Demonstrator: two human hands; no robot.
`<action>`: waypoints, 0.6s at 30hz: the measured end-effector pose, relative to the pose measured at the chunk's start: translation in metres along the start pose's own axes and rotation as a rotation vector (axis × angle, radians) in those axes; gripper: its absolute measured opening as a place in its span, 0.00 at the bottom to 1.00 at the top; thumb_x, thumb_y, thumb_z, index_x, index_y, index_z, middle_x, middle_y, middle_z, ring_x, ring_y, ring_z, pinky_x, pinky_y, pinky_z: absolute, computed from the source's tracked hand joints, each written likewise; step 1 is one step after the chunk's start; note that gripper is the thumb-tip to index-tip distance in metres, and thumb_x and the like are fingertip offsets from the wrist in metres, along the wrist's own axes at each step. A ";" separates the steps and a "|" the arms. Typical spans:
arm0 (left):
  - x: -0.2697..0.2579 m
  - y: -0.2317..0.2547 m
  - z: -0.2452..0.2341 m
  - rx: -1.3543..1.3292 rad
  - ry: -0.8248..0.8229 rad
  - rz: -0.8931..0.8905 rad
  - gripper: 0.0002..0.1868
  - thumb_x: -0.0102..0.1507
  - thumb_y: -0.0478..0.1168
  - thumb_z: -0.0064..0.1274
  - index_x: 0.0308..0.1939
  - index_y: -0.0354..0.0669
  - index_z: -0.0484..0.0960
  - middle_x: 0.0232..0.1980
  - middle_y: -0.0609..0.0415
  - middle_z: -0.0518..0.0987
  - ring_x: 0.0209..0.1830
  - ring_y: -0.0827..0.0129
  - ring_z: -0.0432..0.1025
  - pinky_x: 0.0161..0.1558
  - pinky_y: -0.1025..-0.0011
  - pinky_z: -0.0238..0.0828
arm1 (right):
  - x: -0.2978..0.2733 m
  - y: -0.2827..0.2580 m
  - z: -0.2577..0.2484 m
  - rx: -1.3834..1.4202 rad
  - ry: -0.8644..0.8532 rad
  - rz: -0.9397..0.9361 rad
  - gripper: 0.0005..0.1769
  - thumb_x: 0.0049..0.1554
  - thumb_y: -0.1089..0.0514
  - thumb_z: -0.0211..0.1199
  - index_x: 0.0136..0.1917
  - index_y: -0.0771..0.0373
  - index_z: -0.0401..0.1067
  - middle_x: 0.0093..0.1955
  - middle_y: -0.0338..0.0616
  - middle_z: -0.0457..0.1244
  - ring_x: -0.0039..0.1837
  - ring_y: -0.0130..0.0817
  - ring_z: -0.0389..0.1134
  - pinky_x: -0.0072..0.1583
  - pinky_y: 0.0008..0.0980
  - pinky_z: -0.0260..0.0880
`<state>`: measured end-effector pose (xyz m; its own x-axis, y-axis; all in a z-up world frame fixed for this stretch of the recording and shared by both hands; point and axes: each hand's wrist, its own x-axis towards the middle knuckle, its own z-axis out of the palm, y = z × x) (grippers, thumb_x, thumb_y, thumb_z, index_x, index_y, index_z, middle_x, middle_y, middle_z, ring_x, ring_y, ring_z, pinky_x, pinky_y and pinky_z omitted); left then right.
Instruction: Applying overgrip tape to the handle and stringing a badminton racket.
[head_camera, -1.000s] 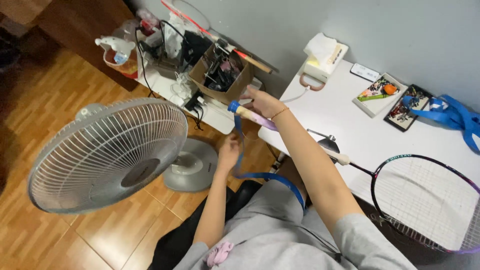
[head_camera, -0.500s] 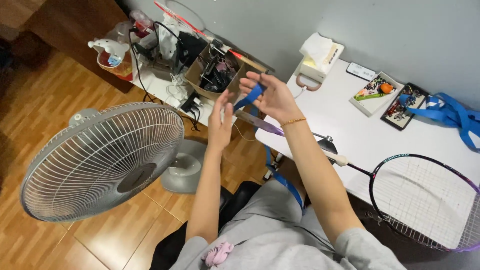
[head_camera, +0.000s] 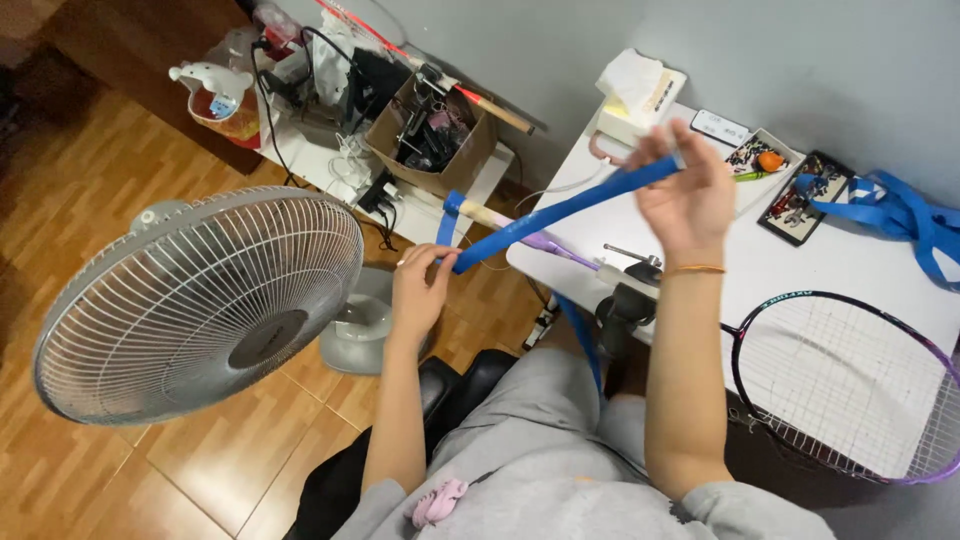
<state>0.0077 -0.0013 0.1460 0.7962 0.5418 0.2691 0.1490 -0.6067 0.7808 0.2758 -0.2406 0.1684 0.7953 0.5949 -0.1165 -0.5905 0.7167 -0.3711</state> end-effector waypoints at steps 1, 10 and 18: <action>-0.005 -0.006 0.000 0.001 0.001 -0.005 0.05 0.65 0.36 0.56 0.42 0.40 0.86 0.43 0.50 0.84 0.47 0.56 0.75 0.53 0.63 0.69 | -0.002 -0.001 -0.007 0.000 0.002 0.005 0.15 0.63 0.55 0.55 0.59 0.66 0.71 0.54 0.53 0.69 0.63 0.44 0.67 0.73 0.47 0.64; -0.014 0.032 0.027 -0.027 -0.071 -0.016 0.23 0.64 0.42 0.59 0.62 0.41 0.77 0.61 0.44 0.78 0.62 0.52 0.71 0.62 0.59 0.65 | -0.054 0.082 0.016 -0.274 -0.125 0.192 0.18 0.65 0.52 0.50 0.55 0.69 0.72 0.50 0.52 0.69 0.59 0.47 0.70 0.66 0.50 0.70; -0.031 0.021 0.066 -0.414 -0.195 -0.113 0.15 0.69 0.42 0.53 0.55 0.36 0.83 0.54 0.49 0.86 0.52 0.66 0.80 0.54 0.70 0.74 | -0.058 0.104 0.010 -0.365 -0.251 0.302 0.22 0.69 0.52 0.49 0.58 0.75 0.71 0.55 0.64 0.70 0.58 0.50 0.72 0.60 0.46 0.68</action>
<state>0.0250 -0.0693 0.1168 0.8897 0.4478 0.0894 0.0263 -0.2457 0.9690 0.1669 -0.1966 0.1458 0.5140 0.8557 -0.0604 -0.6663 0.3539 -0.6564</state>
